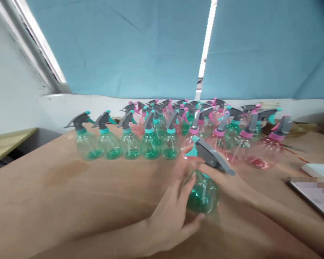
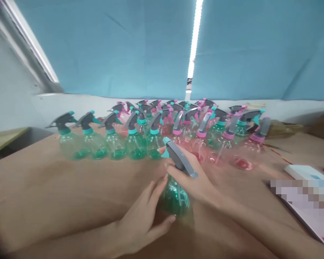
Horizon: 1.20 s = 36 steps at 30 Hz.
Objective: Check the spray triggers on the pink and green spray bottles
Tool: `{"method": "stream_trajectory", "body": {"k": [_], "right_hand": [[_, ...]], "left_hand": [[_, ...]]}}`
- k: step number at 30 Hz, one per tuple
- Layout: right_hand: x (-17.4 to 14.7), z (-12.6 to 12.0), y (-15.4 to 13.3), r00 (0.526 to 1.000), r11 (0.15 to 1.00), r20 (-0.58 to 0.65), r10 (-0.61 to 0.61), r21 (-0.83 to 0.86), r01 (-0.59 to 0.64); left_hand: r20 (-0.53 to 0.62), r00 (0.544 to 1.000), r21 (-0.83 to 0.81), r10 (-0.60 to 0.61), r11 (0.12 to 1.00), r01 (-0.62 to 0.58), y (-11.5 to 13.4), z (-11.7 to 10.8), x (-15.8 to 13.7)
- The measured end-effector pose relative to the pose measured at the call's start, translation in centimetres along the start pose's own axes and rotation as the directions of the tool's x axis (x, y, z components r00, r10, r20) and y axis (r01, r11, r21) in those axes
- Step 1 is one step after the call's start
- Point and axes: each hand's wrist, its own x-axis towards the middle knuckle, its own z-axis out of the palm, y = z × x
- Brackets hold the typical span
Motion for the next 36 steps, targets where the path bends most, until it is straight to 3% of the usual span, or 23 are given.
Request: {"method": "stream_trajectory", "body": {"k": [2,4,9,15,25,32,36], "right_hand": [[0.4,-0.9,0.4,0.998,0.997,-0.038,-0.053,-0.053,0.051],[0.8,-1.5,0.8,0.996,0.993,-0.049,-0.076,-0.099,0.071],[1.7,-1.8,1.2,0.999,0.989,0.000,-0.039,-0.143,0.039],[2.0,-2.1,1.2,0.996,0.986,0.055,-0.064,-0.152,0.072],[1.9,-2.7,1.5,0.994,0.987,0.102,-0.048,-0.146,0.063],[1.0,-3.1,2.5,1.000,0.980,0.010,-0.014,-0.198,0.016],[0.9,-3.3,2.4,1.000,0.980,0.017,0.019,-0.199,-0.015]], "left_hand": [[0.011,0.997,0.029,0.082,0.996,-0.083,-1.4,-0.1,1.0],[0.041,0.995,0.055,0.092,0.994,-0.094,-2.7,-0.5,1.7],[0.168,0.985,0.110,-0.028,0.994,0.009,-4.6,-1.7,2.5],[0.250,0.962,0.170,-0.112,0.983,0.071,-4.8,-1.6,2.8],[0.253,0.963,0.226,-0.089,0.974,0.030,-4.8,-1.4,2.7],[0.215,0.976,0.203,-0.046,0.979,0.001,-5.1,-1.1,2.7],[0.217,0.976,0.219,-0.027,0.976,-0.022,-5.1,-1.2,2.7]]}}
